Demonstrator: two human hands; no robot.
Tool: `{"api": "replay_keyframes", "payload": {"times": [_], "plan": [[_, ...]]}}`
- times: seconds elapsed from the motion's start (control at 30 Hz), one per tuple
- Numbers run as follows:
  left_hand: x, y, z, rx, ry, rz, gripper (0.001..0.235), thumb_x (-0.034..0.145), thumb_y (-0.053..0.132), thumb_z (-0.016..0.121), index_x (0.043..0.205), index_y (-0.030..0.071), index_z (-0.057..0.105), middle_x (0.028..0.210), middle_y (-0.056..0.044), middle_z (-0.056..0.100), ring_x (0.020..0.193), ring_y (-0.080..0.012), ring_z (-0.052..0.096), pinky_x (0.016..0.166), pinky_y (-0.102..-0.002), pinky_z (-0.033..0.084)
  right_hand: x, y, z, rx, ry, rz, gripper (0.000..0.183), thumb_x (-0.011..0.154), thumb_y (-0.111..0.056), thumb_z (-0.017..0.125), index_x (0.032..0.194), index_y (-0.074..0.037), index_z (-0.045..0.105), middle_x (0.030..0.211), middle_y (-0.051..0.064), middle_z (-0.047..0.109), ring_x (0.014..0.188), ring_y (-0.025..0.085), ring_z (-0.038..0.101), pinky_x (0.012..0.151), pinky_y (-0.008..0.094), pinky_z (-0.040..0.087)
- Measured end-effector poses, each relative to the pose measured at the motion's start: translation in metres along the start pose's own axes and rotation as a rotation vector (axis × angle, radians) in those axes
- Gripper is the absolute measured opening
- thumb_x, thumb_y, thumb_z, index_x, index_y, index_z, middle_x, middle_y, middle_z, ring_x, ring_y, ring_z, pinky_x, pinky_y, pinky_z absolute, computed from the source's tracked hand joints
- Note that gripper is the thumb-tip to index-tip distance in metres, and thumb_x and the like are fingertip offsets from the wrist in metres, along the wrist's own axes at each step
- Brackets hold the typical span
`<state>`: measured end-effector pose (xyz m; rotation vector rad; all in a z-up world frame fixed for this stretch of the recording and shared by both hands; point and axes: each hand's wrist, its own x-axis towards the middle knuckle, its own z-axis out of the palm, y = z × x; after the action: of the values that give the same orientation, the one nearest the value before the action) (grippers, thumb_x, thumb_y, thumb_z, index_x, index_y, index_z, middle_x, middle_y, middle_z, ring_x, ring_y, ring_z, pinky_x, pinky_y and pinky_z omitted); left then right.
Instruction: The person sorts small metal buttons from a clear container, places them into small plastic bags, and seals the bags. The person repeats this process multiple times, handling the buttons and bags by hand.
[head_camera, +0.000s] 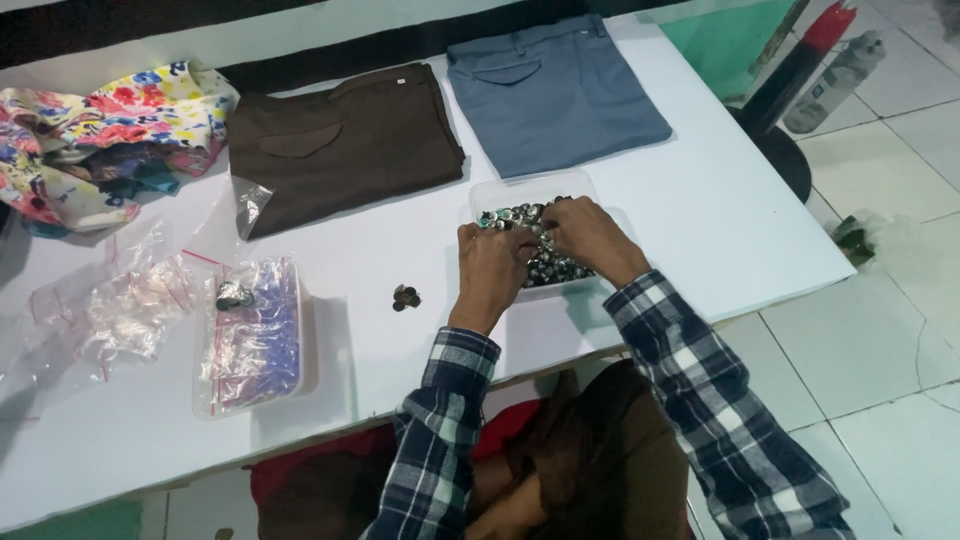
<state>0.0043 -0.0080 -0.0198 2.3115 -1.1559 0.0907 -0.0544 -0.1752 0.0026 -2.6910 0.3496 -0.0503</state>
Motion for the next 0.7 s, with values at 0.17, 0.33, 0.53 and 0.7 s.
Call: {"api": "replay_keyframes", "payload": {"times": [0.17, 0.33, 0.53, 0.7], "plan": [[-0.004, 0.003, -0.006, 0.101, -0.012, 0.058, 0.014, 0.090, 0.017, 0.072, 0.101, 0.024, 0.077, 0.080, 0.007, 0.075, 0.087, -0.0147, 0.071, 0.109, -0.040, 0.032, 0.006, -0.003, 0.017, -0.233, -0.017, -0.021, 0.022, 0.090, -0.009, 0.069, 0.110, -0.006, 0.078, 0.097, 0.018, 0.077, 0.093, 0.035, 0.074, 0.083, 0.046, 0.060], [-0.004, 0.003, -0.009, 0.089, -0.022, 0.083, 0.014, 0.091, 0.015, 0.070, 0.101, 0.021, 0.075, 0.081, 0.006, 0.075, 0.089, -0.0135, 0.071, 0.114, -0.041, 0.025, 0.003, 0.000, 0.013, -0.310, -0.074, 0.006, 0.026, 0.087, -0.009, 0.071, 0.112, -0.010, 0.078, 0.098, 0.014, 0.078, 0.096, 0.034, 0.075, 0.082, 0.045, 0.061], [-0.011, 0.006, -0.020, 0.032, -0.047, 0.041, 0.012, 0.091, 0.009, 0.069, 0.099, 0.016, 0.075, 0.083, 0.001, 0.077, 0.088, -0.0166, 0.074, 0.117, -0.041, 0.023, -0.011, -0.007, 0.007, -0.290, -0.130, 0.018, 0.025, 0.084, -0.010, 0.071, 0.109, -0.008, 0.077, 0.101, 0.015, 0.077, 0.100, 0.037, 0.074, 0.086, 0.049, 0.060], [-0.010, 0.003, -0.019, 0.022, -0.044, 0.042, 0.010, 0.091, 0.014, 0.070, 0.098, 0.020, 0.075, 0.085, 0.003, 0.078, 0.089, -0.0135, 0.075, 0.118, -0.038, 0.021, -0.008, 0.003, 0.003, 0.114, 0.097, 0.027, 0.027, 0.094, -0.005, 0.057, 0.116, -0.004, 0.073, 0.105, 0.024, 0.073, 0.100, 0.045, 0.070, 0.084, 0.052, 0.059]]}}
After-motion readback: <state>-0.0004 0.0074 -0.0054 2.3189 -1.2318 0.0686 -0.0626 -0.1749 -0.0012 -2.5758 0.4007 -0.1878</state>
